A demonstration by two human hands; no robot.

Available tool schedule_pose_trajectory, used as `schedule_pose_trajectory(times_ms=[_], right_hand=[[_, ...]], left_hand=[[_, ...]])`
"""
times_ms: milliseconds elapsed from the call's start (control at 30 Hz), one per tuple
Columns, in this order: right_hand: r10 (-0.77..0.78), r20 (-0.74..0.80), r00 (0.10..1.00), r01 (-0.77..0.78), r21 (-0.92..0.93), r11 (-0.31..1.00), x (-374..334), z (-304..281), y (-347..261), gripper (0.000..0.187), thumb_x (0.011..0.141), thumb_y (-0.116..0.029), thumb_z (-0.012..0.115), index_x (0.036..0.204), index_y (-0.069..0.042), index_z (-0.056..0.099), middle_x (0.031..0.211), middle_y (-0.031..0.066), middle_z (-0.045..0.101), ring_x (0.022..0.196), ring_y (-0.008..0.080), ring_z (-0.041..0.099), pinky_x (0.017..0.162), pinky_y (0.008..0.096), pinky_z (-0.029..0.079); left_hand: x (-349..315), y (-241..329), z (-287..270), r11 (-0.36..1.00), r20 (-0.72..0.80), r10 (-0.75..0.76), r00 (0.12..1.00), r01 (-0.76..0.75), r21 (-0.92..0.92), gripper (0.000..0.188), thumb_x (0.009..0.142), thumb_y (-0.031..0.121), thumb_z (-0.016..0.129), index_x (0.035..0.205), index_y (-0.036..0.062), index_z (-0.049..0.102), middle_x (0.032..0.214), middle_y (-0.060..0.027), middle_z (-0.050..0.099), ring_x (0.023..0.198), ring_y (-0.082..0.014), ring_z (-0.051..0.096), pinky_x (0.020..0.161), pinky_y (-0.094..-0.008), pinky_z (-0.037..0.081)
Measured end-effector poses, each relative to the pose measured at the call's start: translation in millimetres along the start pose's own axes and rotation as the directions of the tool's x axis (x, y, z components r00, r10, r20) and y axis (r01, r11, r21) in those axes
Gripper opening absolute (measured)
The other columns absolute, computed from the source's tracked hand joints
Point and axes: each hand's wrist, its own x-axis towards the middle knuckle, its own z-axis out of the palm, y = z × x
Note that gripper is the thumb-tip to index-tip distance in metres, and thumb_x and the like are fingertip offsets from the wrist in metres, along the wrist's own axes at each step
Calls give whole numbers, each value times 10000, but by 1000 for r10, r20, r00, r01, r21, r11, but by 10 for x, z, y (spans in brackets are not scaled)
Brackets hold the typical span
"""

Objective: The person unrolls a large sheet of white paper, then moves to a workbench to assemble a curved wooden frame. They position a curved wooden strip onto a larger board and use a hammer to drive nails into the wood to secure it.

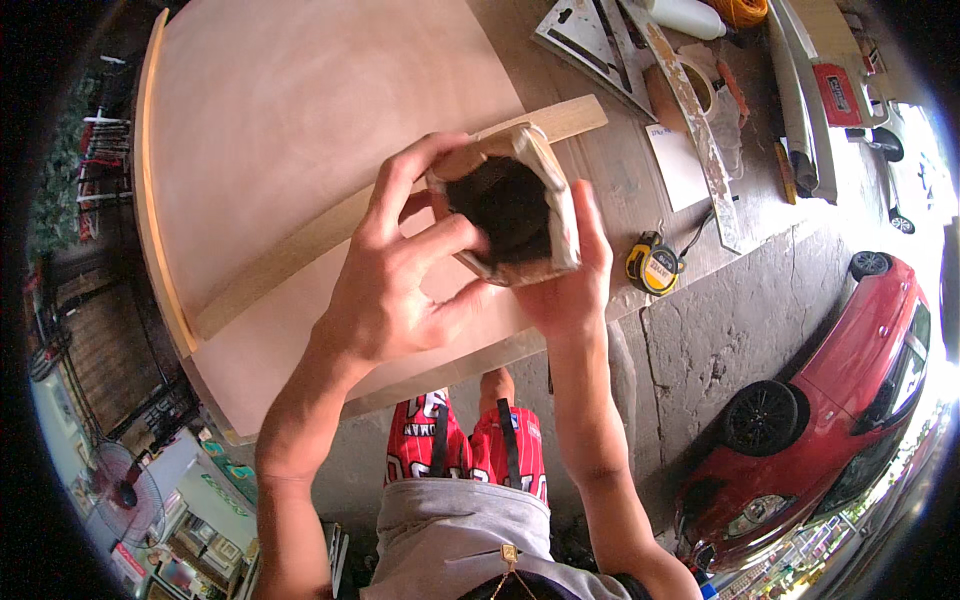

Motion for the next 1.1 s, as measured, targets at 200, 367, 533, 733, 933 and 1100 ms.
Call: schedule_pose_trajectory(times_ms=[200, 367, 533, 733, 933, 1100], right_hand=[[-20, 62, 998, 13, 115, 993, -56, -178, -89, 571, 958, -479, 415, 1301, -32, 507, 1224, 140, 604, 1102, 273, 595, 969, 414, 460], [-391, -22, 920, 388, -75, 919, -126, -332, -550, 601, 931, -501, 460, 1400, -131, 403, 1345, 178, 495, 1141, 418, 549, 813, 415, 574], [-445, -19, 895, 438, -142, 887, -233, -465, -878, 558, 943, -417, 451, 1385, -78, 408, 1355, 196, 479, 1157, 412, 541, 827, 421, 582], [-430, -87, 899, 411, -176, 894, -405, -610, -906, 518, 953, -391, 430, 1347, -55, 449, 1318, 187, 519, 1184, 383, 529, 789, 412, 585], [-312, -127, 941, 269, -275, 923, -515, -872, -897, 517, 977, -431, 374, 1325, -67, 490, 1283, 120, 568, 1123, 266, 584, 955, 434, 485], [-316, -110, 942, 257, -366, 894, -399, -988, -1162, 539, 979, -441, 355, 1318, -48, 503, 1282, 130, 570, 1166, 264, 558, 1025, 424, 418]], left_hand=[[-131, -67, -61, 978, -196, -46, 980, 5, -206, 350, 670, 175, 766, 983, 58, 663, 1213, -182, 518, 1075, -301, 553, 851, -407, 492], [-252, -239, 263, 898, -34, -428, 903, 429, 96, 216, 794, 66, 657, 1005, 24, 666, 1006, -161, 633, 852, -272, 636, 719, -373, 519], [-292, -440, 592, 853, 66, -315, 947, 251, 458, 129, 808, 67, 618, 920, 6, 633, 938, -173, 617, 785, -361, 635, 686, -432, 526], [-260, -645, 629, 800, 236, -262, 936, 74, 596, 96, 880, 110, 572, 900, 18, 559, 825, -161, 599, 815, -362, 624, 704, -456, 508], [-147, -746, 512, 898, 356, -51, 933, -113, 426, 85, 816, 48, 594, 858, 14, 529, 756, -150, 576, 669, -323, 637, 570, -399, 513], [-245, -671, 626, 996, 249, 40, 968, -59, 69, 109, 721, -35, 625, 752, 1, 526, 705, -140, 591, 599, -273, 630, 531, -364, 498]])
